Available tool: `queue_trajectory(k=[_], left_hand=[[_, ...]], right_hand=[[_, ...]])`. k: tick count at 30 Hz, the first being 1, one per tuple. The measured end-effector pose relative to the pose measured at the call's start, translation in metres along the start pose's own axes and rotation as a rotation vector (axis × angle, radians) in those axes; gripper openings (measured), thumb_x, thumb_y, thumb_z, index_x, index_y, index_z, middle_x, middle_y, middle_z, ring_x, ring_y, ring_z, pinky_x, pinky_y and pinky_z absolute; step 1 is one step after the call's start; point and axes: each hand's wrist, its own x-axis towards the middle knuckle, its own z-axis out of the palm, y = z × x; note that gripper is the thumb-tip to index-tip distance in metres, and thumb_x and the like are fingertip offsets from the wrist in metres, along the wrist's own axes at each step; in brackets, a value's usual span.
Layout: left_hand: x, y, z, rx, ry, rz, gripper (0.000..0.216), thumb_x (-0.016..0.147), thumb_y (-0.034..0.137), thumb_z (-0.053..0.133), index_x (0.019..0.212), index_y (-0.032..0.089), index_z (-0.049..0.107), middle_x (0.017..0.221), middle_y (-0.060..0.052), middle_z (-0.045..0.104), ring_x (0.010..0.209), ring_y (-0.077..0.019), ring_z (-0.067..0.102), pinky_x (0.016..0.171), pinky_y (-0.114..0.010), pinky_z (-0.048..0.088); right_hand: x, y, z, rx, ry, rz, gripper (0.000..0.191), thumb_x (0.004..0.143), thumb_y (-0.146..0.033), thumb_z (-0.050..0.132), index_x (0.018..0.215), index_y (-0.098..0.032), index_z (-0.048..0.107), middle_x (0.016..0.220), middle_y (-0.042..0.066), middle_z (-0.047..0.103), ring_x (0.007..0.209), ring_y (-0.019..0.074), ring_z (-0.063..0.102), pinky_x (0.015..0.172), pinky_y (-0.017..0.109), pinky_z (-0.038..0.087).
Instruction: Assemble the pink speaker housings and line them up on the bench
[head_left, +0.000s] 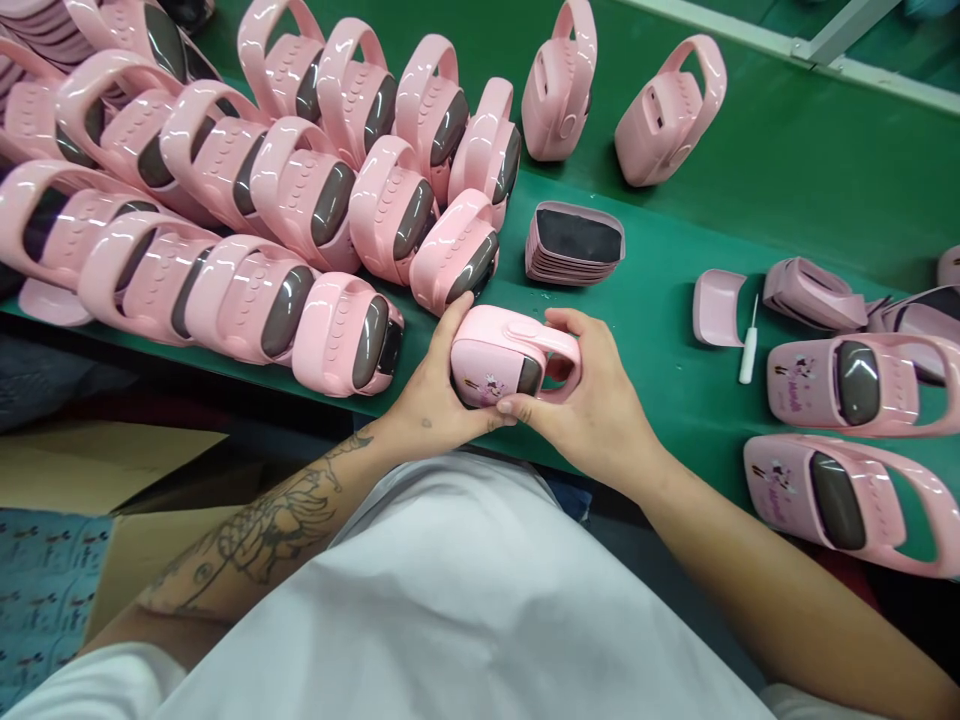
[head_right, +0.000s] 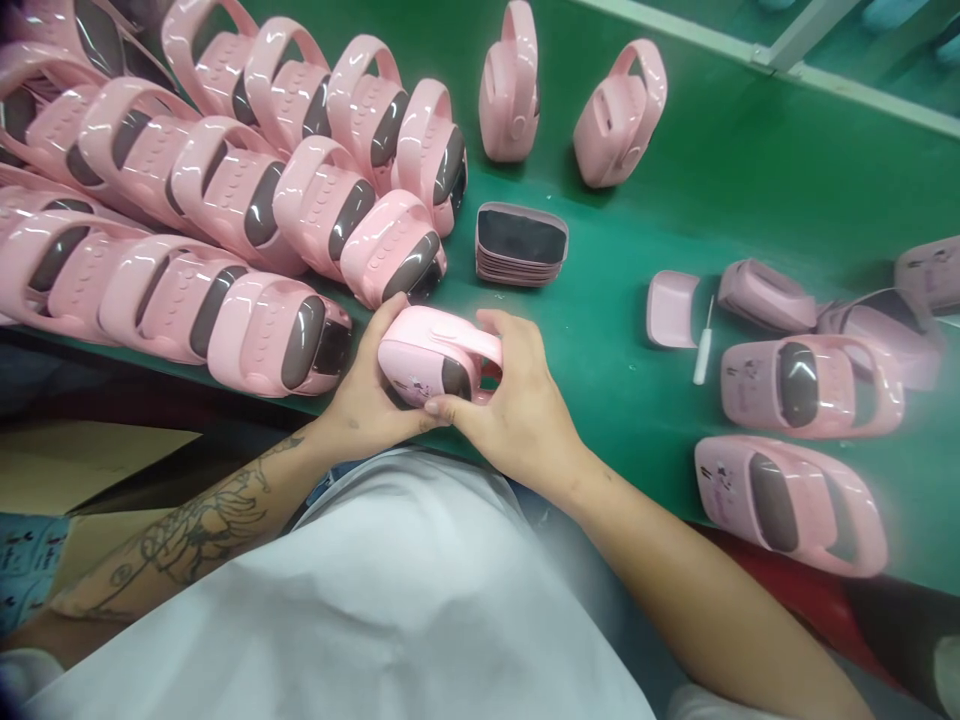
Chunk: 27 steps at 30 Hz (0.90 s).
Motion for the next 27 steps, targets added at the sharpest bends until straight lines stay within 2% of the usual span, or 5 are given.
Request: queue_trajectory(k=[7, 15, 19, 22, 27], left_hand=[[0.004, 0.0, 0.01, 0.066, 0.063, 0.069, 0.119, 0.072, 0.055, 0.095, 0.165, 0.026, 0.027, 0.167, -0.019, 0.039, 0.147, -0.0367, 0.053, 0.117, -0.045, 0.054], [-0.002, 0.002, 0.024, 0.097, 0.172, 0.115, 0.11, 0.075, 0.046, 0.094, 0.163, 0.027, 0.031, 0.162, -0.016, 0.044, 0.144, -0.0348, 0.056, 0.117, -0.046, 0.053], [-0.005, 0.004, 0.031, 0.088, 0.252, 0.077, 0.11, 0.077, 0.047, 0.093, 0.163, 0.027, 0.029, 0.163, -0.017, 0.042, 0.146, -0.0348, 0.055, 0.117, -0.047, 0.054], [-0.004, 0.003, 0.029, 0.077, 0.208, 0.036, 0.117, 0.073, 0.053, 0.095, 0.164, 0.027, 0.026, 0.163, -0.018, 0.042, 0.142, -0.0339, 0.058, 0.112, -0.044, 0.058], [-0.001, 0.005, 0.015, 0.081, 0.134, 0.012, 0.122, 0.07, 0.059, 0.096, 0.165, 0.024, 0.029, 0.162, -0.019, 0.046, 0.138, -0.0349, 0.061, 0.109, -0.044, 0.059]], right_hand=[[-0.005, 0.002, 0.006, 0.004, 0.119, -0.008, 0.074, 0.071, -0.037, 0.094, 0.134, -0.026, 0.057, 0.13, 0.009, 0.063, 0.117, 0.0304, 0.065, 0.1, 0.049, 0.059], [-0.008, -0.002, 0.019, 0.197, 0.14, 0.142, 0.066, 0.069, -0.029, 0.089, 0.127, -0.029, 0.057, 0.117, 0.004, 0.067, 0.093, 0.0246, 0.067, 0.075, 0.042, 0.063], [-0.005, -0.003, 0.015, 0.142, 0.122, 0.039, 0.067, 0.07, -0.025, 0.085, 0.13, -0.026, 0.056, 0.126, 0.007, 0.065, 0.107, 0.0284, 0.067, 0.083, 0.044, 0.063], [-0.003, -0.001, 0.006, 0.08, 0.054, -0.045, 0.069, 0.076, -0.032, 0.084, 0.136, -0.025, 0.053, 0.137, 0.011, 0.061, 0.12, 0.031, 0.064, 0.093, 0.047, 0.062], [-0.005, -0.001, 0.003, 0.104, 0.069, 0.025, 0.065, 0.079, -0.051, 0.086, 0.13, -0.024, 0.058, 0.127, 0.009, 0.068, 0.108, 0.0282, 0.068, 0.091, 0.045, 0.062]])
